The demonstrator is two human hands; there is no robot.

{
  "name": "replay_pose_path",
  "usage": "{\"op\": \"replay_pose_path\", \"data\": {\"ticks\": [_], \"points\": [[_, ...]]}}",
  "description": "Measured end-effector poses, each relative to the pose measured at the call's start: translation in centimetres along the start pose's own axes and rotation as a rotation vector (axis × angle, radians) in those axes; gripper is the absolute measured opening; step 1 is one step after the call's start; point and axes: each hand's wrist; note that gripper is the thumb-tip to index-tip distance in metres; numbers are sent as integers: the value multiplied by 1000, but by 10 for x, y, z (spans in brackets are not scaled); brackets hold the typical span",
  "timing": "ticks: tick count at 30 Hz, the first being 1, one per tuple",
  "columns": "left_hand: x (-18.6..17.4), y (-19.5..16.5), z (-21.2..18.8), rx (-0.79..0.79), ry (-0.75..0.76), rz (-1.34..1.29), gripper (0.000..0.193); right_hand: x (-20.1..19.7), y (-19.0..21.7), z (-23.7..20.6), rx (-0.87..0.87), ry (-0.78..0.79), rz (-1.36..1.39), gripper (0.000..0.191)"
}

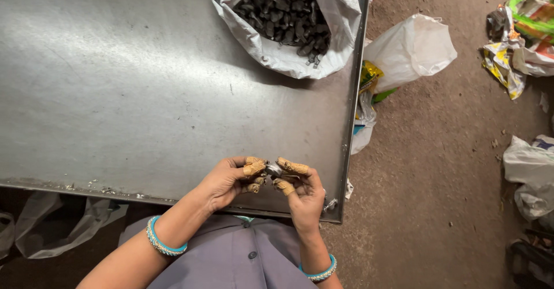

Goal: The person sorts small metal castings on a metal table, picking up individual pieces, inspecting them by hand, and placing acceptable pieces into a large sack of dark castings at the edge of the table. They occasionally gather handfuls of sorted pieces and transfer them, while another person also removes pieces from the sack.

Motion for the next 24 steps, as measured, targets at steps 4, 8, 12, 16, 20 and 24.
{"op": "replay_pose_path", "data": {"ticks": [4,8,12,16,20,24], "points": [[0,2,-2,34,-45,123,22,-8,-5,3,7,20,-24,27],[2,2,-6,149,-26,344,27,-19,-13,13,179,0,127,20],[4,-1,-9,-8,71,271,36,-30,-20,15,329,-69,289,19],[6,-4,-9,-15,90,312,39,-38,-25,14,364,-68,406,20],[4,-4,-8,73,108,375,32,-43,-25,12,358,-76,422,20],[2,-5,-8,91,97,382,29,-43,-24,11,364,-64,418,21]]}}
Point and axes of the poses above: each hand's wrist, its own z-axis towards the middle knuckle, its own x-axis out of the palm, y = z × x, and after that the axes turned 15 degrees about z, right-handed
